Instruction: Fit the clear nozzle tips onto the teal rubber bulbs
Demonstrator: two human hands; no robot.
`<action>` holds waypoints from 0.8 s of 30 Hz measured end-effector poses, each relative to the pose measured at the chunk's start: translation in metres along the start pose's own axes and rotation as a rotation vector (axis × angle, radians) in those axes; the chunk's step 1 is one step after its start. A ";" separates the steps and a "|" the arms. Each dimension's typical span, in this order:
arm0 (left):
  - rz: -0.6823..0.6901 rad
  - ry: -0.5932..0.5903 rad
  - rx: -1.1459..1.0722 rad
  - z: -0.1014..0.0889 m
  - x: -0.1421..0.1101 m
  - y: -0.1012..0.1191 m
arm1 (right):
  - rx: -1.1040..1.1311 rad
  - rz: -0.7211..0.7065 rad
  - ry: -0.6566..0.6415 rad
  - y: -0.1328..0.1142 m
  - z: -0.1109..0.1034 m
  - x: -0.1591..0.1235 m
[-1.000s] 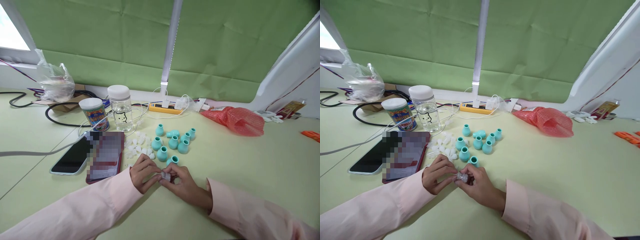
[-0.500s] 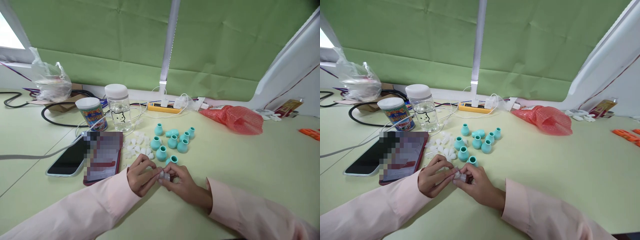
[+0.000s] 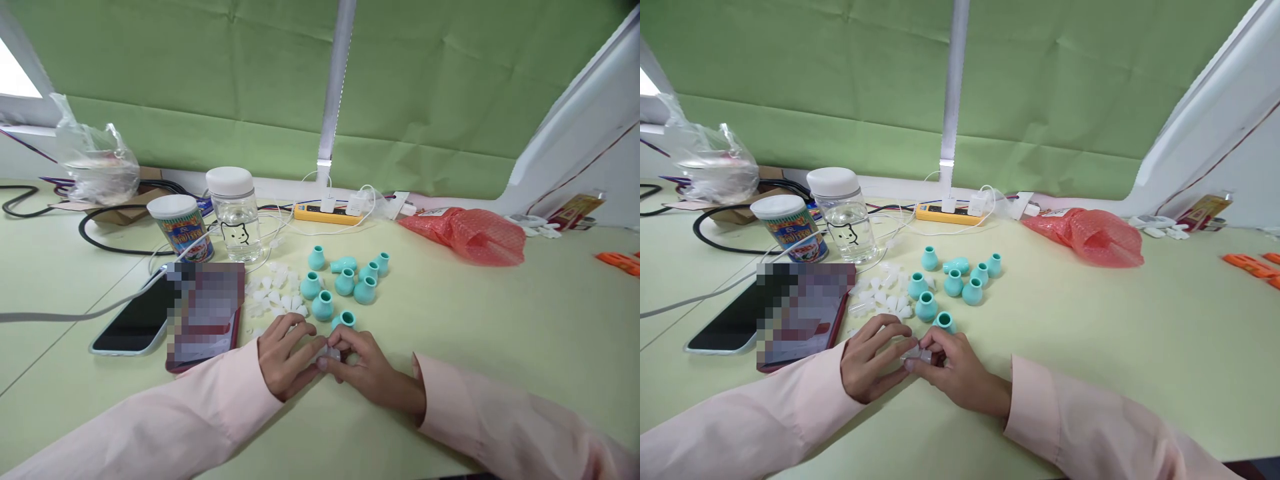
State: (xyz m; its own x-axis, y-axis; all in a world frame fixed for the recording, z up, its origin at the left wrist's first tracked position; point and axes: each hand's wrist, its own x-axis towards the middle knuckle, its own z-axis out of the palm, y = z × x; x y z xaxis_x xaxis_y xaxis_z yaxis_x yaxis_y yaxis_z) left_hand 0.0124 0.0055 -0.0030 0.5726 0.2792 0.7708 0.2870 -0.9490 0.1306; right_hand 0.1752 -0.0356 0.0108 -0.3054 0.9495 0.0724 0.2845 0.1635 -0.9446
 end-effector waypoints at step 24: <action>-0.100 -0.063 -0.189 0.002 -0.004 -0.003 | 0.082 0.001 0.001 0.003 0.001 0.001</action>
State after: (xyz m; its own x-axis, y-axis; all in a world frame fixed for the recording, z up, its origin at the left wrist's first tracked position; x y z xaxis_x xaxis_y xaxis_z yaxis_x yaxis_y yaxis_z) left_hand 0.0111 0.0075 -0.0077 0.5970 0.3764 0.7085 0.1992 -0.9250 0.3236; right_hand 0.1746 -0.0342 0.0081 -0.3038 0.9501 0.0717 0.2095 0.1400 -0.9677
